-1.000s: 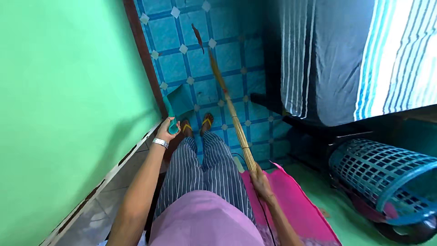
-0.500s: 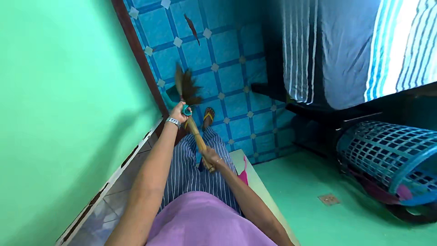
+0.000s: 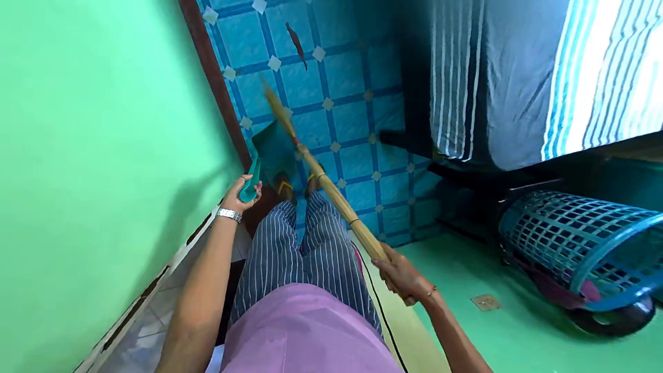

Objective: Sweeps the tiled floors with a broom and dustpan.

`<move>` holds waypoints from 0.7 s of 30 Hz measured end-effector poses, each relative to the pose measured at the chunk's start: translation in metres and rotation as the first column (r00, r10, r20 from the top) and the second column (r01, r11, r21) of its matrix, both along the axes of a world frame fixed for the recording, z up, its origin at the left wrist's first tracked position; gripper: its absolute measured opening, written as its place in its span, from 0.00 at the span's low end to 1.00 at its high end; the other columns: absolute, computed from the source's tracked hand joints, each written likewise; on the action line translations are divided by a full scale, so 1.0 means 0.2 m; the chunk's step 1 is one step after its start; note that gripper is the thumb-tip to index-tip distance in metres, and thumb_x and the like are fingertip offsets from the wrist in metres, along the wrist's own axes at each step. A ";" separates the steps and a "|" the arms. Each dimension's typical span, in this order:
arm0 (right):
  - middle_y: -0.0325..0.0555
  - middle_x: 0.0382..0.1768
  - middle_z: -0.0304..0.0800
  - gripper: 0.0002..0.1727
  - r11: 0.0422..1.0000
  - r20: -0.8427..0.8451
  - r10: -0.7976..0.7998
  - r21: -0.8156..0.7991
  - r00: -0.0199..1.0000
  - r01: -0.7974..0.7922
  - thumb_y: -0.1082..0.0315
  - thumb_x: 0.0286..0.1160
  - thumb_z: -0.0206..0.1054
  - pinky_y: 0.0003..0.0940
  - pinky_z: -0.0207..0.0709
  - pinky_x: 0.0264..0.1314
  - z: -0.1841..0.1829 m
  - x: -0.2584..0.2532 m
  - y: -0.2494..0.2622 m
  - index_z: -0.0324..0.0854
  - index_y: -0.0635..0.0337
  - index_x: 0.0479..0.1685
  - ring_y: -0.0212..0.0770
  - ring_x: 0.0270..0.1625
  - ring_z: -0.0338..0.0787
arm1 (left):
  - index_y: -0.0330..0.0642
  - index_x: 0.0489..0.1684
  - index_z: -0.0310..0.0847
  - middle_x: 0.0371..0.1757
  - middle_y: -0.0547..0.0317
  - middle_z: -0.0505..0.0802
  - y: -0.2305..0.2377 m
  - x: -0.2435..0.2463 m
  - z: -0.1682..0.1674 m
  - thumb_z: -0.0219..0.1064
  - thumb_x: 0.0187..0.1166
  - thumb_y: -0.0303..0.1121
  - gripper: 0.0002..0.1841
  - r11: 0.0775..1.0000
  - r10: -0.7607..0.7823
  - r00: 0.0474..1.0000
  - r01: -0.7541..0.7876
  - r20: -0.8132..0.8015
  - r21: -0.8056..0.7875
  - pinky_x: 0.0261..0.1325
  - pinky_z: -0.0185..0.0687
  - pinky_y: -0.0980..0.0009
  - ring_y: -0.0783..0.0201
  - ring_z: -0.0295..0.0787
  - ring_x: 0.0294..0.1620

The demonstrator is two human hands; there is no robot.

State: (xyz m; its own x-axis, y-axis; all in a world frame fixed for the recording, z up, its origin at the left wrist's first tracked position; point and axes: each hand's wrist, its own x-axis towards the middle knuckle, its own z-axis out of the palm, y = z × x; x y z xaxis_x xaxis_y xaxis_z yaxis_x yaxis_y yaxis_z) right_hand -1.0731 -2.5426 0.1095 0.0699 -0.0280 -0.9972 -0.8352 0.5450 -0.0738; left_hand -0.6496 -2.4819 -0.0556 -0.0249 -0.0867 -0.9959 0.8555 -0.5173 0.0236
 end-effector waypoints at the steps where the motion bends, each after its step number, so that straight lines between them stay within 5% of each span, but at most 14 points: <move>1: 0.48 0.29 0.83 0.32 0.999 0.005 -0.030 -0.025 1.000 0.030 0.55 0.87 0.60 0.38 0.83 0.24 -0.06 -0.01 -0.02 0.59 0.53 0.88 0.40 0.19 0.83 | 0.46 0.47 0.75 0.33 0.60 0.83 0.02 0.00 0.01 0.54 0.85 0.41 0.10 1.000 0.025 1.000 -0.025 0.006 0.015 0.25 0.81 0.78 0.70 0.82 0.24; 7: 0.61 0.51 0.85 0.33 0.993 -0.097 -0.094 -0.080 0.991 0.087 0.53 0.88 0.61 0.48 0.85 0.42 -0.85 0.33 0.06 0.60 0.58 0.86 0.49 0.36 0.88 | 0.48 0.48 0.72 0.34 0.58 0.83 -0.07 -0.12 -0.15 0.56 0.84 0.38 0.06 0.964 0.264 0.962 -0.265 0.066 0.007 0.30 0.83 0.75 0.67 0.83 0.28; 10: 0.55 0.46 0.84 0.30 0.994 -0.068 -0.105 0.024 0.992 0.106 0.54 0.89 0.59 0.42 0.84 0.37 -1.06 0.51 0.18 0.62 0.60 0.83 0.44 0.31 0.86 | 0.48 0.50 0.70 0.35 0.57 0.82 -0.17 -0.15 -0.19 0.55 0.86 0.38 0.06 0.960 0.271 0.960 -0.275 0.074 0.056 0.31 0.83 0.74 0.66 0.83 0.29; 15: 0.51 0.37 0.83 0.28 0.992 0.049 -0.036 0.123 0.998 0.030 0.52 0.89 0.59 0.38 0.83 0.30 -0.78 0.43 0.30 0.65 0.60 0.79 0.40 0.24 0.83 | 0.50 0.48 0.69 0.34 0.59 0.79 -0.17 -0.15 -0.21 0.54 0.86 0.39 0.05 0.965 0.245 0.968 -0.249 0.059 0.078 0.30 0.81 0.75 0.67 0.80 0.27; 21: 0.64 0.55 0.87 0.36 0.931 0.025 0.365 -0.025 0.931 -0.364 0.53 0.87 0.62 0.56 0.86 0.47 -0.19 0.23 -0.10 0.55 0.49 0.92 0.57 0.41 0.92 | 0.49 0.51 0.73 0.37 0.59 0.84 0.06 -0.13 -0.18 0.60 0.82 0.39 0.08 0.967 0.250 0.965 -0.253 0.077 0.033 0.32 0.82 0.76 0.68 0.84 0.30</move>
State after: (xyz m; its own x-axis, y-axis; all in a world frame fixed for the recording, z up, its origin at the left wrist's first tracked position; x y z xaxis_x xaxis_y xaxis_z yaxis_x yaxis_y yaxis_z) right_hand -1.0269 -2.5624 0.0714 0.1074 -0.0148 -0.9941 -0.9734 0.2018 -0.1082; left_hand -0.6752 -2.4691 -0.0917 0.0636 -0.0390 -0.9972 0.9550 -0.2877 0.0722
